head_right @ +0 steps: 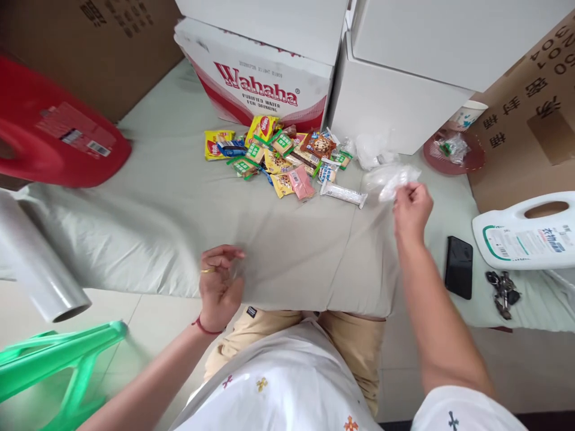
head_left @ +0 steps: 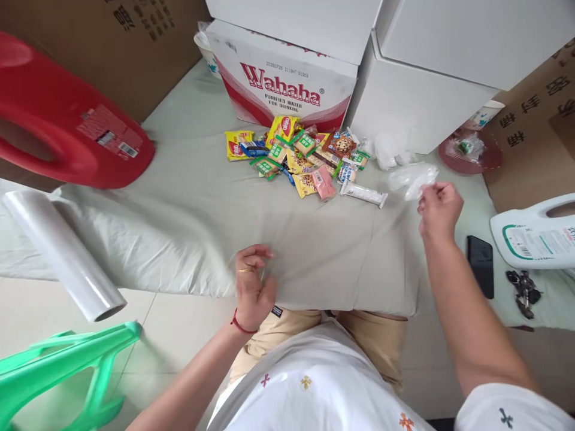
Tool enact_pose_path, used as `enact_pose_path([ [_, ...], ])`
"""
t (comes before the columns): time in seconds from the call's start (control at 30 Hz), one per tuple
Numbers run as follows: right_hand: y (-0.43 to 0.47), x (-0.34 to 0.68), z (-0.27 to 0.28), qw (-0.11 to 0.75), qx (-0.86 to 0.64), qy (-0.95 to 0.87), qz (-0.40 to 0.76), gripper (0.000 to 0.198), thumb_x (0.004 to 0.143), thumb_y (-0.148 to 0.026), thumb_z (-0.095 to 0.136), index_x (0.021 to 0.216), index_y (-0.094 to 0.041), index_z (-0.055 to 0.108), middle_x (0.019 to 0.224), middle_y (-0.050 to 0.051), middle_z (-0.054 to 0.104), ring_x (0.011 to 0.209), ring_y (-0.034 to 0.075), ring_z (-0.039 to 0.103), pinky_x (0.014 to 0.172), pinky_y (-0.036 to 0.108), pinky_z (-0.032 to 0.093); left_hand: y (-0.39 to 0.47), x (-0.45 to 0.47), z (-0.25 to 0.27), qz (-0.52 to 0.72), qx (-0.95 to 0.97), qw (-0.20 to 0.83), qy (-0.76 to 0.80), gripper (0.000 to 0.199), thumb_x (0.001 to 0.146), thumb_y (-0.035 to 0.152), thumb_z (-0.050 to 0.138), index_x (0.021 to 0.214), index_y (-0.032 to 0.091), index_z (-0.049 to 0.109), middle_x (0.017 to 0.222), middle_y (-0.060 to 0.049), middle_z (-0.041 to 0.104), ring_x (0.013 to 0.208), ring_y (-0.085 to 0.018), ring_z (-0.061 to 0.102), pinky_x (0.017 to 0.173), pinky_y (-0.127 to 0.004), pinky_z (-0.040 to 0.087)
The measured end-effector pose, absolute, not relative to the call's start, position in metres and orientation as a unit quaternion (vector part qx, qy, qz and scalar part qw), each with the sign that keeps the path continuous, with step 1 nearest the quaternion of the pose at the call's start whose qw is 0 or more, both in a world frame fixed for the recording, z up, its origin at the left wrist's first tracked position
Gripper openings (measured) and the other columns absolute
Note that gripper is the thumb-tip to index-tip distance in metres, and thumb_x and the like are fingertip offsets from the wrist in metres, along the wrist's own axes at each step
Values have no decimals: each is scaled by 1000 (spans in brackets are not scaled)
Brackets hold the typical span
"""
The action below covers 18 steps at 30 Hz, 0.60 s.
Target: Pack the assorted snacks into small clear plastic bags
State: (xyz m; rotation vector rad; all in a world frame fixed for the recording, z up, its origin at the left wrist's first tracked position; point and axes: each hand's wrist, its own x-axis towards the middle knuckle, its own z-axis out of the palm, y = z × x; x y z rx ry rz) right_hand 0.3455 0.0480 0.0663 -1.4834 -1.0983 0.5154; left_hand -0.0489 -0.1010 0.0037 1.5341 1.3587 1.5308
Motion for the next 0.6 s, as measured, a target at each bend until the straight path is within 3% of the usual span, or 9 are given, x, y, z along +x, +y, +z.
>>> enact_pose_path([
  [0.03,21,325,65,603,-639,-425,218,23,84,-38,73,87,-23,55,62,-9,47,48,8,36,48,28,25,-103,-40,9,577,571,323,487,34,77,3,60,100,24,45,119,-7,51,100,-18,64,95,-45,57],
  [0.1,-30,280,60,576,-648,-411,282,26,80,-39,79,90,-22,61,62,-9,49,48,8,37,45,26,27,-104,-16,20,562,549,418,457,31,87,16,64,112,25,49,130,-11,47,110,-21,63,91,-43,60],
  [0.17,-73,240,56,528,-655,-403,361,27,82,-44,78,91,-22,64,66,-7,53,50,8,39,45,24,29,-102,9,29,518,505,519,455,51,87,33,73,130,27,47,147,-14,38,127,-28,56,88,-41,62],
  [0.23,-99,214,56,492,-637,-390,447,30,82,-48,78,91,-22,66,68,-5,56,50,7,38,44,23,29,-96,27,33,482,448,589,470,67,79,44,82,134,25,47,148,-15,42,126,-29,57,83,-37,61],
  [0.3,-109,209,60,466,-615,-370,518,34,79,-51,80,89,-21,66,67,-5,55,49,7,36,42,22,27,-86,33,34,458,387,638,482,57,77,51,82,118,20,57,119,-11,63,96,-21,66,69,-30,57],
  [0.33,-109,213,63,454,-608,-358,544,36,77,-52,82,87,-21,66,66,-6,53,48,6,34,42,21,25,-80,32,34,456,360,652,487,50,77,54,80,107,19,60,97,-6,66,77,-16,64,60,-26,52],
  [0.4,-104,229,69,431,-609,-334,575,42,70,-53,86,83,-20,65,63,-7,51,47,5,31,41,21,21,-70,25,34,459,323,665,493,44,77,57,79,87,19,60,64,4,54,52,-8,46,46,-21,36],
  [0.5,-95,251,73,398,-624,-322,590,47,63,-53,90,81,-19,64,61,-7,49,46,5,29,41,20,17,-59,11,36,450,311,679,489,46,73,58,82,75,19,58,52,9,42,45,-5,31,43,-20,22],
  [0.6,-93,253,69,397,-630,-349,569,46,66,-55,88,81,-20,63,61,-7,48,48,6,30,42,21,19,-54,5,39,470,294,666,499,47,69,56,84,76,19,57,54,9,44,44,-4,33,43,-20,23],
])
